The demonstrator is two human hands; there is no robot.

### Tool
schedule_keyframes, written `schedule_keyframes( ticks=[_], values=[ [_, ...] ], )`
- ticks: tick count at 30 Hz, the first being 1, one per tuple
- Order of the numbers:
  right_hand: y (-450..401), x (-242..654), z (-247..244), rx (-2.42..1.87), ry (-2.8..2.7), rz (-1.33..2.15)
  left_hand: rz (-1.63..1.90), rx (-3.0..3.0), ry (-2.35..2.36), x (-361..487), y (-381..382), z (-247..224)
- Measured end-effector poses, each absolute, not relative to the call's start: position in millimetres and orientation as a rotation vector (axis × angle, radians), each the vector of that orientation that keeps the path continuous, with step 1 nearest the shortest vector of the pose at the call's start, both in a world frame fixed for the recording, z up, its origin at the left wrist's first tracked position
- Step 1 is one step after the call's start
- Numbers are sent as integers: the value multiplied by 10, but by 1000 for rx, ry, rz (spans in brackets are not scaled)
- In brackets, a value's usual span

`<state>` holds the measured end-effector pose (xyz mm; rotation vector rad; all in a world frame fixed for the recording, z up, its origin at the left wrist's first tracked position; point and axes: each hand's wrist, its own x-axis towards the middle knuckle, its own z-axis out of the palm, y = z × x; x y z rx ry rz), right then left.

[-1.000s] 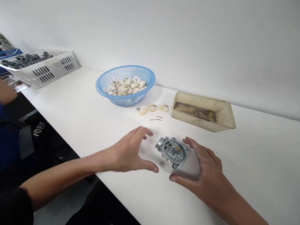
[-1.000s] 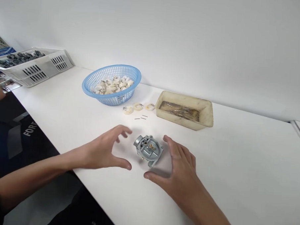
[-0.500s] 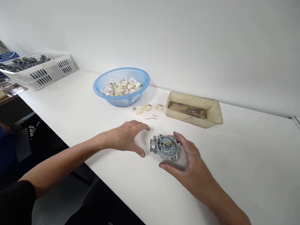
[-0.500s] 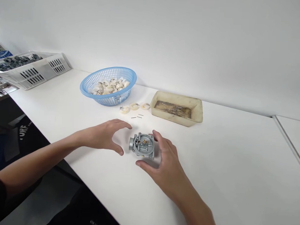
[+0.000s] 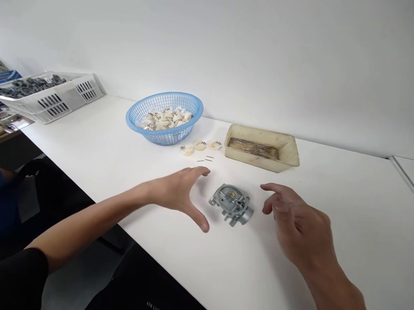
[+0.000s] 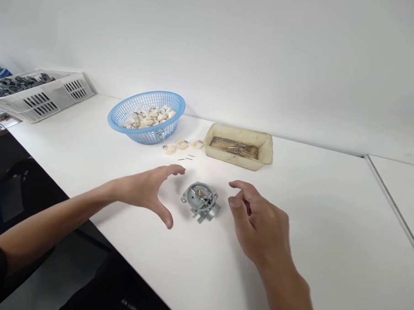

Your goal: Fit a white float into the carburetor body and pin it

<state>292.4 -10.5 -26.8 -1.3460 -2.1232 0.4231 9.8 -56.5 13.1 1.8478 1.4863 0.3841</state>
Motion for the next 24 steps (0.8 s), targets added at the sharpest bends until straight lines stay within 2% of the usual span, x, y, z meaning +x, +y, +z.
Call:
schedule_keyframes(
  ticks=[3,7,13,21,24],
  values=[
    [-133,2863,-243,-1435,-2062,549,562,1945,1296,288,-545,-15],
    [-181,2794,-238,-1420,-1982,618,586,2046,1208,425,-446,-63],
    [-62,2840,-331,-1400,-2052,602,623,1996,1524,537,-529,-33],
    [-13,2844,-329,-1464,-2065,580,463,1799,1931,742,-860,11],
    [-14,2849,-328,-1442,-2063,562,411,1878,1938,641,-904,37]
  ],
)
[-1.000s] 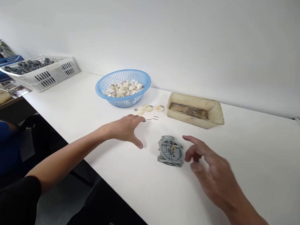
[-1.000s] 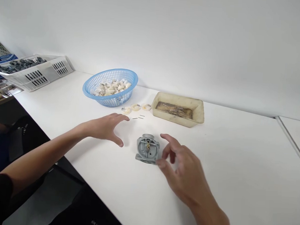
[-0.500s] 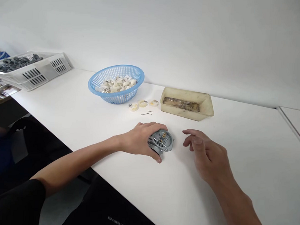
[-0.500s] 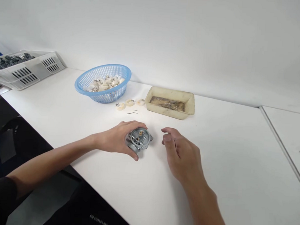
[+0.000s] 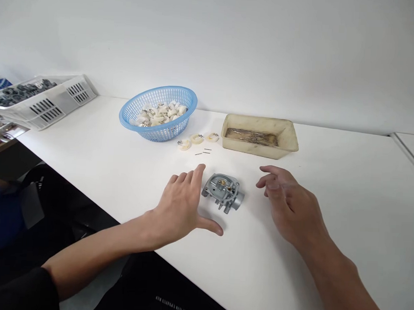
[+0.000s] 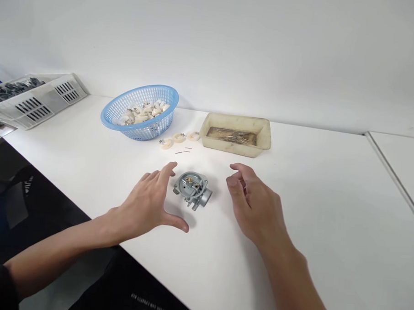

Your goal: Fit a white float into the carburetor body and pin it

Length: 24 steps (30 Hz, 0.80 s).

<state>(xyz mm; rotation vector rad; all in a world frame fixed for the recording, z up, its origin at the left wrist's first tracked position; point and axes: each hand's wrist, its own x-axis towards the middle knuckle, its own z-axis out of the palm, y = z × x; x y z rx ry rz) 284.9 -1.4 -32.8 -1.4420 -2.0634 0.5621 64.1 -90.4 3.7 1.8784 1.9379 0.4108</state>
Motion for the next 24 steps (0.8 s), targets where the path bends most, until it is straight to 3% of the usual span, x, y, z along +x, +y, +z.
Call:
schedule_keyframes(
  ticks=[5,13,20,24],
  values=[
    [-19,2830,-318,-1428,-2095,596,615,1880,1544,440,-796,34],
    [-44,2817,-306,-1434,-2100,650,853,1630,1487,533,-738,37],
    [-36,2808,-329,-1394,-2100,641,616,1840,1396,465,-711,118],
    [-27,2816,-340,-1375,-2071,635,674,1827,1451,438,-681,70]
  ],
)
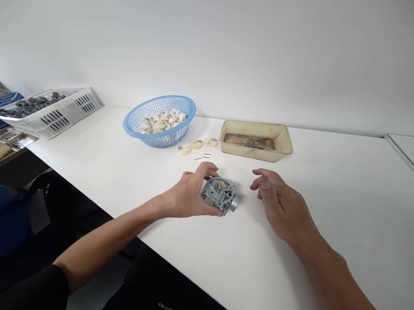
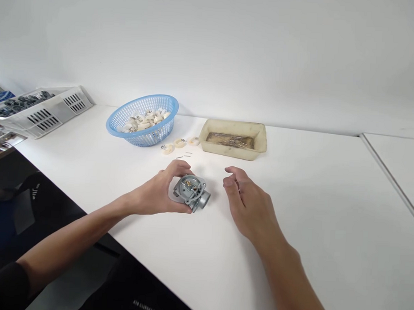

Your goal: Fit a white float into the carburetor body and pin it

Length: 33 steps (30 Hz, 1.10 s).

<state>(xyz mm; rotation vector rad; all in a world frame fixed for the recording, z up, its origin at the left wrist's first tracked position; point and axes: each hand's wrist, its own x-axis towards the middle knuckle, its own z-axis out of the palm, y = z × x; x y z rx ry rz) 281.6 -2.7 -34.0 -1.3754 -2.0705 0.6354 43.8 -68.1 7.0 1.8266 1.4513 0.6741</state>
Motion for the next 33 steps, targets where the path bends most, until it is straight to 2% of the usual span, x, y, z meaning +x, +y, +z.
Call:
schedule_keyframes(
  ticks=[9,20,27,31,33],
  values=[
    [-12,2827,-331,-1399,-2082,620,605,1801,1592,455,-672,48],
    [7,2845,-356,-1379,-2073,626,614,1894,1510,456,-573,115],
    [-17,2816,-340,-1368,-2033,626,532,1933,1503,369,-834,278],
    [-5,2822,-344,-1409,-2021,643,694,1926,1716,242,-697,384],
    [-2,2832,-350,-1410,-2025,655,600,2027,1932,192,-475,328]
  ],
)
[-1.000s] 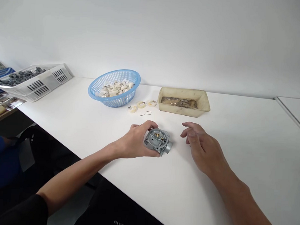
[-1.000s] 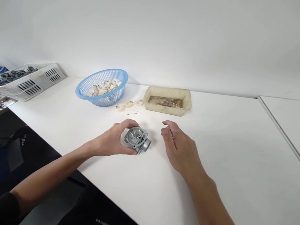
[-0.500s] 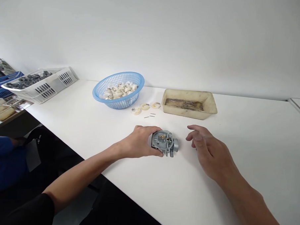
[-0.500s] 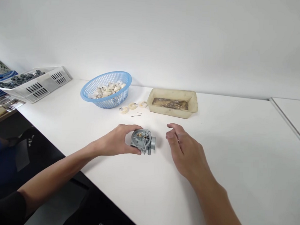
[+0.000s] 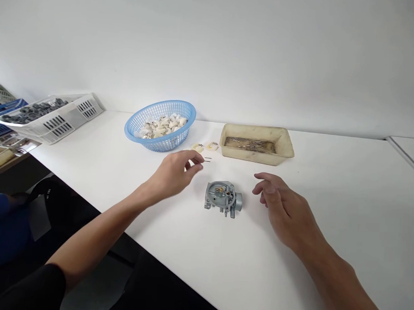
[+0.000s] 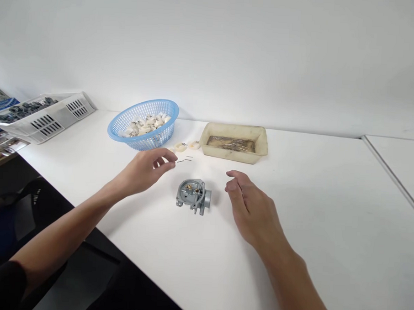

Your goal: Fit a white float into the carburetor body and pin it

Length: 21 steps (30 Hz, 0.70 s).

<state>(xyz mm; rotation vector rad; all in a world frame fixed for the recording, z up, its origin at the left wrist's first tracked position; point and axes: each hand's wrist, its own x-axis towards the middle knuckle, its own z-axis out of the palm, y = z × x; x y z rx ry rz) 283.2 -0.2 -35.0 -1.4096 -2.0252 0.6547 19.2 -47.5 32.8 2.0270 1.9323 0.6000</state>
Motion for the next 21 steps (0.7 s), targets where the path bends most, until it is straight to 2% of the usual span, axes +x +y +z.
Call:
schedule_keyframes(
  ticks=[7,21],
  values=[
    [-102,2797,-284,-1451,-1939,701,333,2067,2169,168,15,-66],
    [-174,2723,-250,-1435,-1938,723,244,1998,2169,259,292,-43]
  ],
)
